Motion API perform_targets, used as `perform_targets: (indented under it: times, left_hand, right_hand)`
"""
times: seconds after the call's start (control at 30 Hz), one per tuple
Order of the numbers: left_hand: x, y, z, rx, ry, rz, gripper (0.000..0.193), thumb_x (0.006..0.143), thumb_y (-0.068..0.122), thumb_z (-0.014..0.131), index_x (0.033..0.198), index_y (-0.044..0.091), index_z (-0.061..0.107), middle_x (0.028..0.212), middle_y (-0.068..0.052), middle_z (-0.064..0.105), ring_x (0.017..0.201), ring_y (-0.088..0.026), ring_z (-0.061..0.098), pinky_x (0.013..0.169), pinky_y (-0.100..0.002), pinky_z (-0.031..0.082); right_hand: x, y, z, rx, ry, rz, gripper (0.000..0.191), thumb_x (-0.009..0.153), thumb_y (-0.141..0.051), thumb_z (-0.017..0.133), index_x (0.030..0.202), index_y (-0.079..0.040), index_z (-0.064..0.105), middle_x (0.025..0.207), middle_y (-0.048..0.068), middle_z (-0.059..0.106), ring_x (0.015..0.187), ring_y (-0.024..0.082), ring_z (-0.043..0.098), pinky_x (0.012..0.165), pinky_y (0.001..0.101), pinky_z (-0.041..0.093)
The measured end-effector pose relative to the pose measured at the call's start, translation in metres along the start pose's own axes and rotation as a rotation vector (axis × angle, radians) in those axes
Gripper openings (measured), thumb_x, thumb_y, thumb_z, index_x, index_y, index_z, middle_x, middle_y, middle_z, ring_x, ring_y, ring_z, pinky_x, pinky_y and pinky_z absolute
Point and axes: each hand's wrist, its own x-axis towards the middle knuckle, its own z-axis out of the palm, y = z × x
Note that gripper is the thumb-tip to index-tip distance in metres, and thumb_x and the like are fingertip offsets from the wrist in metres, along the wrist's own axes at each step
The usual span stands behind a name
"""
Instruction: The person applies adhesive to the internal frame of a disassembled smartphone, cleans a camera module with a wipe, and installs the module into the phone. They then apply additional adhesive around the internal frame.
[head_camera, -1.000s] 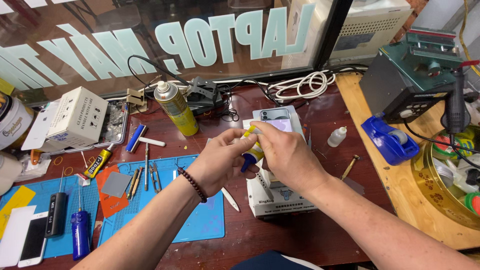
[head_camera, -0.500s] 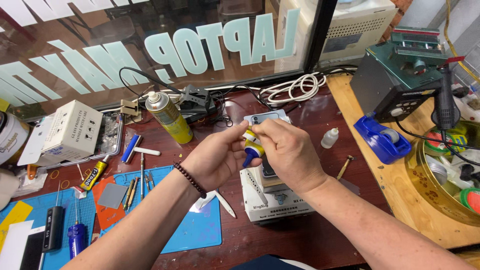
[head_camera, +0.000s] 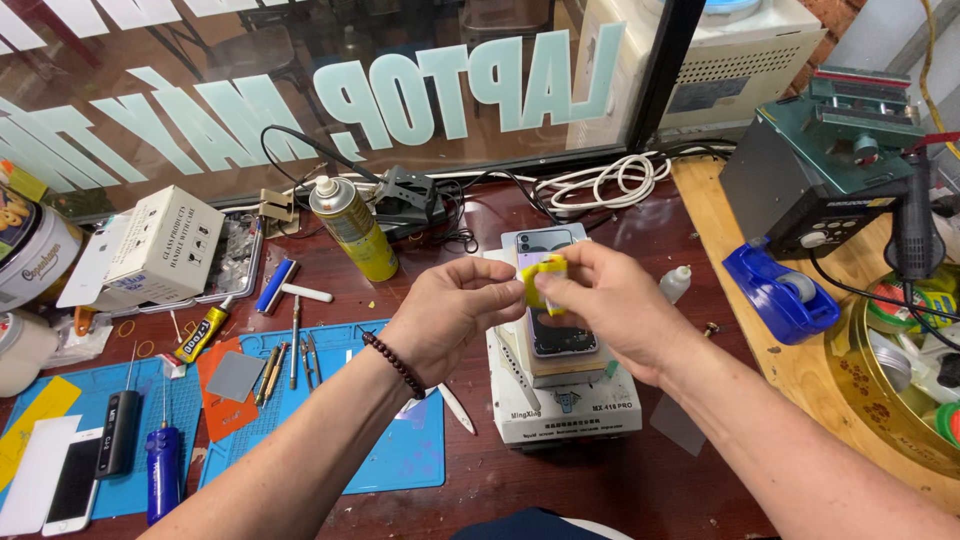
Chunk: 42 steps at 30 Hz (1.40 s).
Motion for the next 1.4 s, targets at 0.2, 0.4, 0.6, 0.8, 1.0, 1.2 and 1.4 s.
perform_targets:
  times: [0.2, 0.4, 0.6, 0.8, 1.0, 1.2, 1.4]
  left_hand:
    - [0.004, -0.005, 0.009, 0.269, 0.036, 0.156, 0.016, 0.091, 0.003, 0.071, 0.105, -0.007, 0.071, 0.088, -0.010, 0.077, 0.077, -0.015, 0.074, 0.072, -0.028, 0.063]
    - [0.004, 0.001, 0.019, 0.400, 0.001, 0.177, 0.017, 0.094, 0.007, 0.068, 0.103, -0.007, 0.067, 0.086, -0.012, 0.076, 0.072, -0.016, 0.075, 0.065, -0.029, 0.064]
    - [0.015, 0.011, 0.021, 0.302, -0.047, 0.177, 0.016, 0.094, 0.009, 0.067, 0.100, -0.006, 0.064, 0.085, -0.011, 0.075, 0.070, -0.018, 0.075, 0.064, -0.030, 0.065]
    - [0.016, 0.014, 0.010, 0.023, -0.163, -0.040, 0.038, 0.103, 0.034, 0.058, 0.090, -0.002, 0.061, 0.065, -0.012, 0.064, 0.057, -0.023, 0.072, 0.052, -0.033, 0.060]
    - [0.018, 0.013, 0.014, 0.153, -0.069, 0.129, 0.021, 0.097, 0.023, 0.062, 0.098, 0.003, 0.062, 0.077, -0.008, 0.071, 0.064, -0.017, 0.071, 0.059, -0.031, 0.061]
    - [0.020, 0.003, 0.001, 0.174, 0.024, 0.157, 0.022, 0.097, 0.023, 0.065, 0.094, 0.002, 0.064, 0.071, -0.007, 0.069, 0.060, -0.016, 0.069, 0.054, -0.031, 0.058]
    - [0.023, -0.007, -0.017, -0.036, 0.126, -0.077, 0.035, 0.101, 0.033, 0.061, 0.087, 0.002, 0.057, 0.059, -0.006, 0.050, 0.051, -0.021, 0.062, 0.045, -0.034, 0.051]
  right_hand:
    - [-0.008, 0.003, -0.005, 0.118, 0.028, 0.079, 0.031, 0.096, -0.014, 0.059, 0.124, -0.003, 0.063, 0.108, 0.009, 0.073, 0.096, 0.014, 0.071, 0.079, 0.0326, 0.060]
    - [-0.013, 0.008, -0.008, 0.129, 0.052, -0.070, 0.027, 0.098, -0.012, 0.059, 0.121, 0.001, 0.064, 0.106, 0.010, 0.073, 0.093, 0.015, 0.071, 0.080, 0.0307, 0.061]
    - [-0.014, 0.000, -0.003, -0.202, 0.142, -0.350, 0.022, 0.100, -0.011, 0.059, 0.119, -0.001, 0.061, 0.099, 0.008, 0.075, 0.090, 0.012, 0.071, 0.078, 0.0288, 0.059]
    - [-0.020, -0.015, 0.002, -0.796, 0.225, -0.737, 0.023, 0.099, -0.013, 0.064, 0.119, -0.003, 0.062, 0.096, 0.006, 0.076, 0.088, 0.013, 0.075, 0.074, 0.0279, 0.060]
    - [0.005, -0.019, 0.003, -0.044, 0.174, -0.087, 0.021, 0.097, -0.011, 0.059, 0.115, -0.001, 0.061, 0.101, 0.010, 0.075, 0.089, 0.020, 0.075, 0.078, 0.0344, 0.064]
    - [0.011, -0.027, 0.009, 0.173, 0.055, 0.117, 0.022, 0.097, -0.014, 0.059, 0.114, 0.000, 0.062, 0.104, 0.011, 0.072, 0.089, 0.020, 0.072, 0.079, 0.0359, 0.061]
    - [0.003, -0.028, 0.036, -0.787, 0.165, -0.518, 0.022, 0.093, -0.017, 0.069, 0.110, -0.005, 0.067, 0.090, 0.008, 0.077, 0.080, 0.012, 0.076, 0.070, 0.0300, 0.058]
